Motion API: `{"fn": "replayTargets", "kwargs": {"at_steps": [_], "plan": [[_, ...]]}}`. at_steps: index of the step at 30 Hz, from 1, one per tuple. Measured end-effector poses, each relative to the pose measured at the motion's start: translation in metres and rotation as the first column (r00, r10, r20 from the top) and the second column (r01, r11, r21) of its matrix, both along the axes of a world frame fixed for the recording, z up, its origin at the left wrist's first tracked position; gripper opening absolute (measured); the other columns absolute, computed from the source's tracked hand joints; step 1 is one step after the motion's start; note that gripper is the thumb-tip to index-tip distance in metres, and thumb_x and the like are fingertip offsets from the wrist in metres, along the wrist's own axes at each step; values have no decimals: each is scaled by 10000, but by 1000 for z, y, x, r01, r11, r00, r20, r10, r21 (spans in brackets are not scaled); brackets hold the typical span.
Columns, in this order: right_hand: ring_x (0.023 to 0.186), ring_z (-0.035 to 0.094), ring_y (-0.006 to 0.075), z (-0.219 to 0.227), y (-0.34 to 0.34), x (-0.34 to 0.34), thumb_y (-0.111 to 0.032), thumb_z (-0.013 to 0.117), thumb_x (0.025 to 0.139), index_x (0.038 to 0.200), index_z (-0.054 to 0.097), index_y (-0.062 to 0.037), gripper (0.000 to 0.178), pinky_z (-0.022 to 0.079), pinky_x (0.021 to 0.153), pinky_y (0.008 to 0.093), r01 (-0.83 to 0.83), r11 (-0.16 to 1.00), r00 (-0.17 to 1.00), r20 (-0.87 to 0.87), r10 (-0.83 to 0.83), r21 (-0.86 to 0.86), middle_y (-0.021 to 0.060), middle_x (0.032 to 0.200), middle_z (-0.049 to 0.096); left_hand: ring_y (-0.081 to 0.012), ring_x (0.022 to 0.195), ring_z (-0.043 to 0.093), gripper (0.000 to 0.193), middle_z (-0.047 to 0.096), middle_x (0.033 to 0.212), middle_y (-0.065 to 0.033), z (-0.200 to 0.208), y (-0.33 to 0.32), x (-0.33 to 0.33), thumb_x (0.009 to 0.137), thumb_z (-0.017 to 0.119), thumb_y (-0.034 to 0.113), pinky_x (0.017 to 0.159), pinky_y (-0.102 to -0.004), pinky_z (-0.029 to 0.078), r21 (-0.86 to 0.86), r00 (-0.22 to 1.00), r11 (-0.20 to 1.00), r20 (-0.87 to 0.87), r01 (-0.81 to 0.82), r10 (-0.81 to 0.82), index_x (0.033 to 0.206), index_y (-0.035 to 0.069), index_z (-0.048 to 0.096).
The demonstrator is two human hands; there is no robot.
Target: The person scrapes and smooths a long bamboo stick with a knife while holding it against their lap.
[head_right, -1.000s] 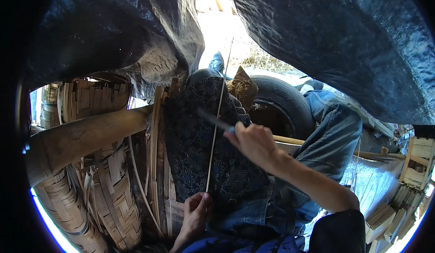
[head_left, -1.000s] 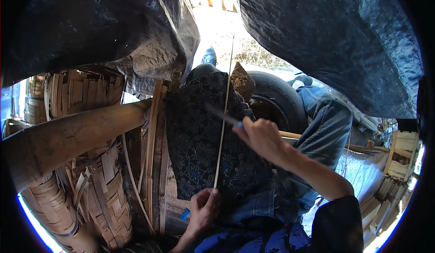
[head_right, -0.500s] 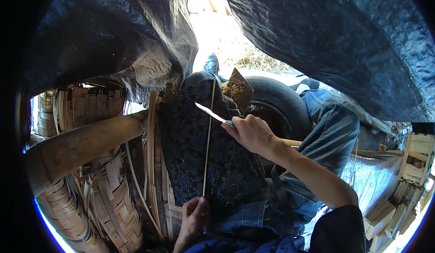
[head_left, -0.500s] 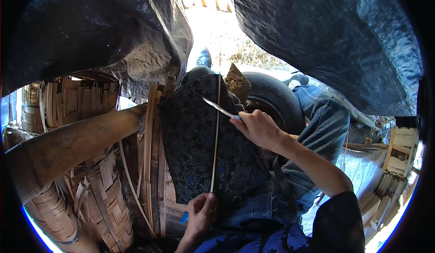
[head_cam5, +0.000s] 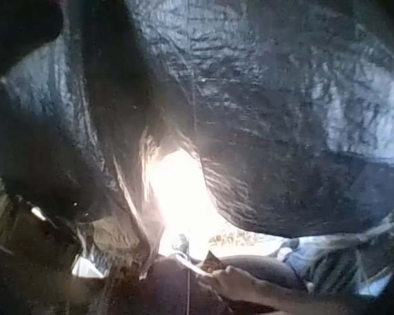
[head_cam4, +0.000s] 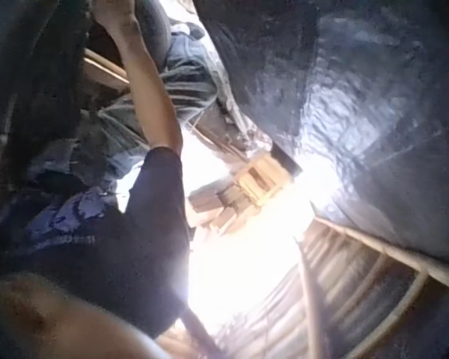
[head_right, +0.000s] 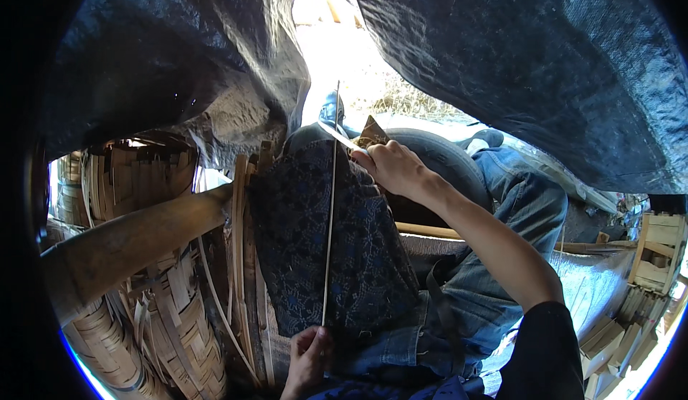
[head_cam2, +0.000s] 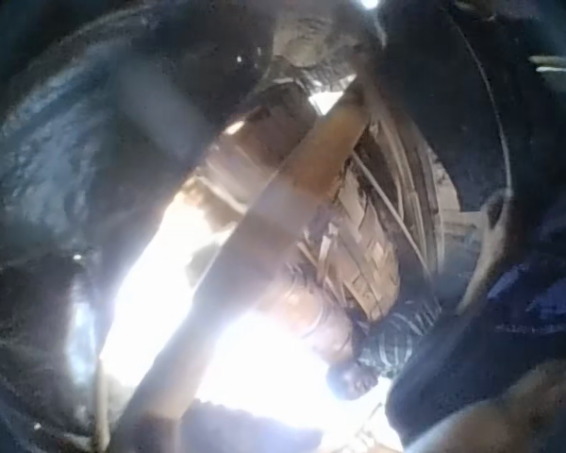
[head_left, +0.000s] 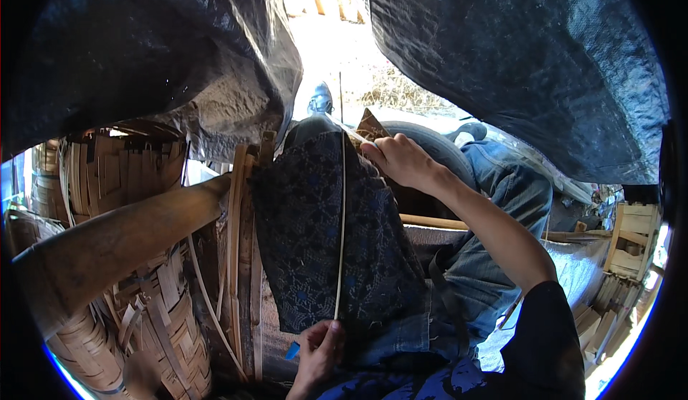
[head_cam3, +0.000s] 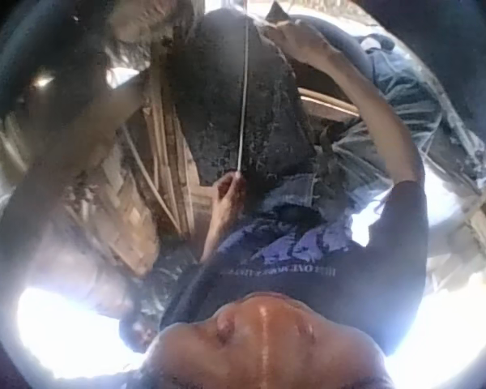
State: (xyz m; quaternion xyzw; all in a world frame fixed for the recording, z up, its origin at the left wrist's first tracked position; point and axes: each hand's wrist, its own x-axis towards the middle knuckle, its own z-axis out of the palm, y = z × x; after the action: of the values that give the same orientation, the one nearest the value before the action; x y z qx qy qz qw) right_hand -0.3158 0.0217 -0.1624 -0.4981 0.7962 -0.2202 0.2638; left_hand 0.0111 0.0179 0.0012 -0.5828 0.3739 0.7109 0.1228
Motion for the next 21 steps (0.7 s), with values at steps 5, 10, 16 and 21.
{"fn": "replayTargets", "kwargs": {"at_steps": [5,10,16,21], "plan": [[602,634,367,-40,-37,-66,-432,326,990,757,628,3,578,516,632,467,77,970,996,32,-86,230,216,579,585,-43,444,424,352,498,595,22,-7,5,11,961,498,360,407,-196,326,67,999,998,-36,-7,9,842,39,576],[644,597,373,-12,-42,-84,-432,322,994,799,563,25,551,431,617,487,328,944,945,10,-328,-47,234,676,582,-86,439,446,448,502,597,-24,5,-17,-18,1001,345,393,405,-220,352,157,999,987,-10,38,-36,906,5,549],[383,347,144,41,27,3,-404,307,1009,795,506,-4,495,321,389,354,323,925,905,349,-242,-199,45,455,341,-184,451,538,463,542,596,-95,-15,-33,-17,1015,248,359,435,-261,451,190,978,981,-208,32,8,931,-11,514],[317,399,210,80,84,79,-375,384,994,748,514,-8,460,318,342,365,213,952,902,418,-105,-219,83,432,411,-156,408,489,422,515,574,-68,-20,-33,-31,1014,260,346,385,-239,398,215,977,977,-206,-10,55,909,22,509]]}}
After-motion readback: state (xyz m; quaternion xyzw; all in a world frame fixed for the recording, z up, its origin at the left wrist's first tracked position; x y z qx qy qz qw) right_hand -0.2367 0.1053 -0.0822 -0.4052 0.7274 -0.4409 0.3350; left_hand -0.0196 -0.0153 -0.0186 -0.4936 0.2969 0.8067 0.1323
